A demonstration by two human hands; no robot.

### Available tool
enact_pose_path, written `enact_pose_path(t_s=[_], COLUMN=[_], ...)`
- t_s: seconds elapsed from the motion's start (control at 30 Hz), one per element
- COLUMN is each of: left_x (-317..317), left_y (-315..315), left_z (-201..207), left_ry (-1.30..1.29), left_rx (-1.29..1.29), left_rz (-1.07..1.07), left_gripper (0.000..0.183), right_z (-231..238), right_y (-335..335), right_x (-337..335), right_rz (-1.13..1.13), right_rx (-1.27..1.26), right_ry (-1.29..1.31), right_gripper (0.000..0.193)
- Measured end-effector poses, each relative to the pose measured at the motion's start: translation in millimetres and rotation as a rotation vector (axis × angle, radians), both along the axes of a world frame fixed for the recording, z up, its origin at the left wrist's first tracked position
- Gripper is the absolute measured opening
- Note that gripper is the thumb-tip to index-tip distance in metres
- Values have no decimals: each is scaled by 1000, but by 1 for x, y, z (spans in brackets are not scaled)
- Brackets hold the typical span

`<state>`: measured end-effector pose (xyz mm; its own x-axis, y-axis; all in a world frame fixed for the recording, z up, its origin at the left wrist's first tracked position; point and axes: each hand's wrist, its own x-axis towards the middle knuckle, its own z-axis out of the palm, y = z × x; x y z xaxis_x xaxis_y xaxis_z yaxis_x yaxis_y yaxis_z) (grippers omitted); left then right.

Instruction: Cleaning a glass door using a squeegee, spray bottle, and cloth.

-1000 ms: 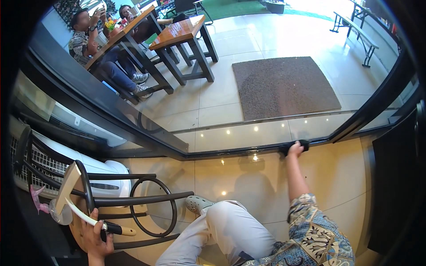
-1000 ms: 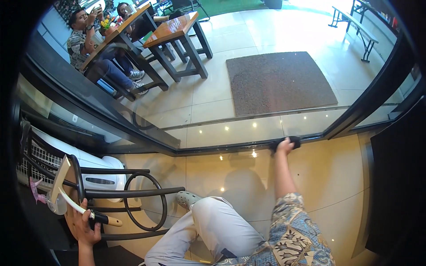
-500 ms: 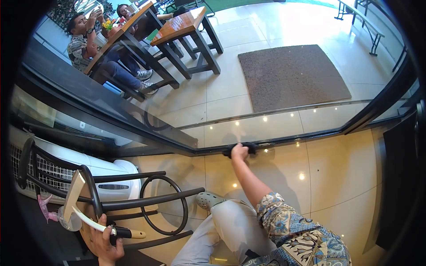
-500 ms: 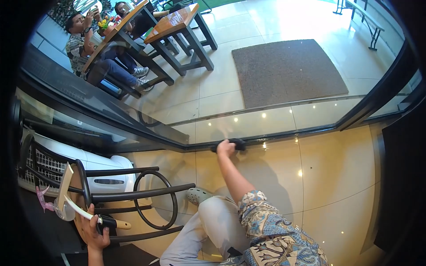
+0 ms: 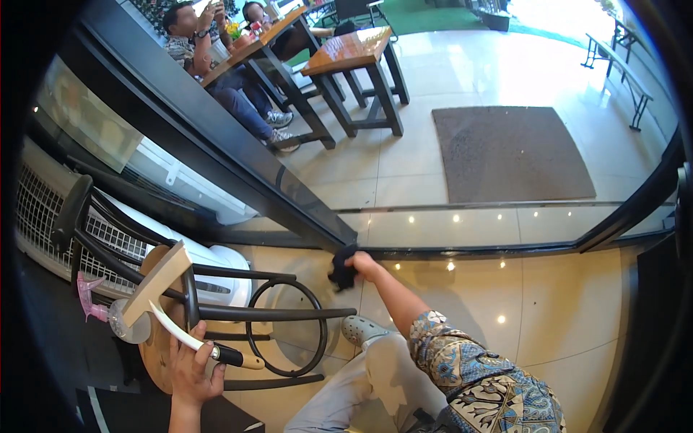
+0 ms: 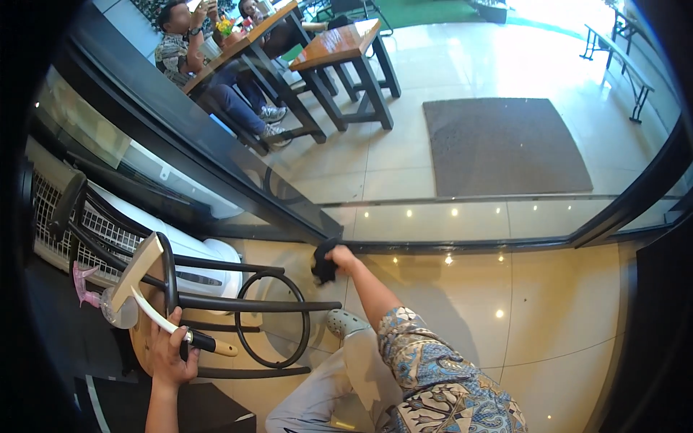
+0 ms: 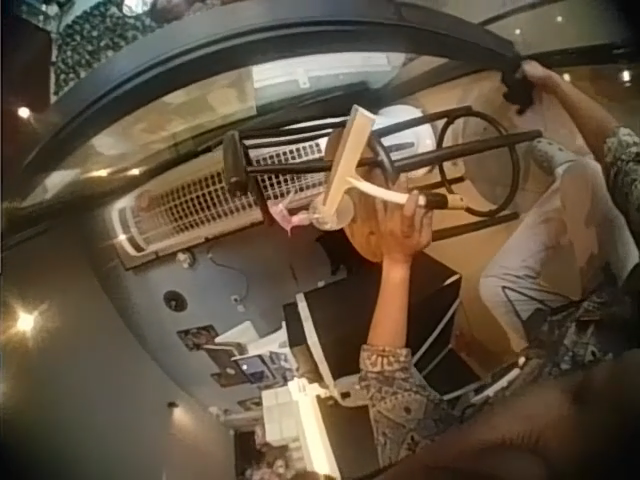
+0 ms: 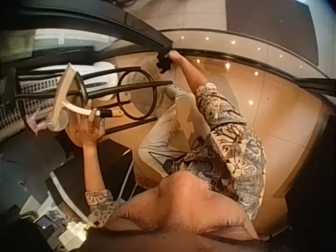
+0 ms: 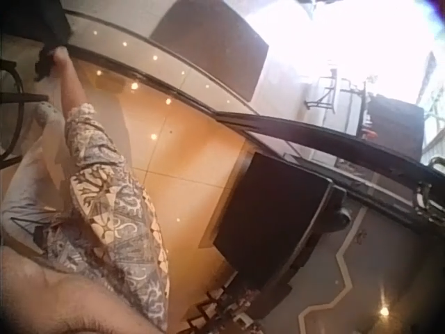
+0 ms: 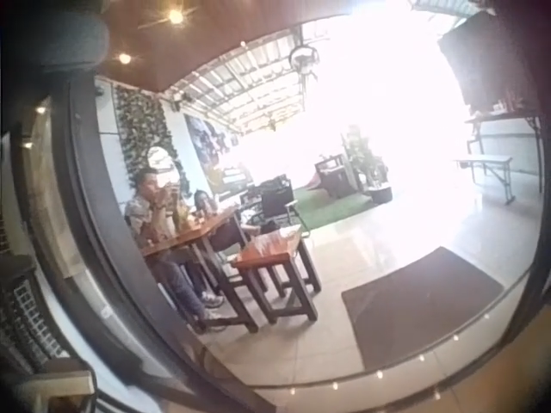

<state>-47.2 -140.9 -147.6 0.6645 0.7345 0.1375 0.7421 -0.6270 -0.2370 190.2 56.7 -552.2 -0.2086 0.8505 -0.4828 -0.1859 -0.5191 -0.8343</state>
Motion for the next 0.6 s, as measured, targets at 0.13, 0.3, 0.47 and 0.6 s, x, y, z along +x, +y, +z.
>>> enact_pose_path(t_s=[0.13, 0.3, 0.47, 0.6], left_x=[-2, 3, 7, 10], left_y=[-5, -4, -5, -4], left_z=[2, 0, 5, 5], left_ry=[-23, -33, -17, -9], left_rx=[0, 7, 24, 26], left_rz=[-21, -39, -26, -21], left_gripper=[56, 55, 53, 53], right_z=[32, 50, 109, 177], right_y=[-40, -129, -184, -180], right_x=[30, 109, 166, 189], right_rz=[632, 210, -301, -523], right_rx=[143, 343, 607, 733], right_ry=[-445, -394, -629, -798], right_gripper=[37, 43, 37, 26])
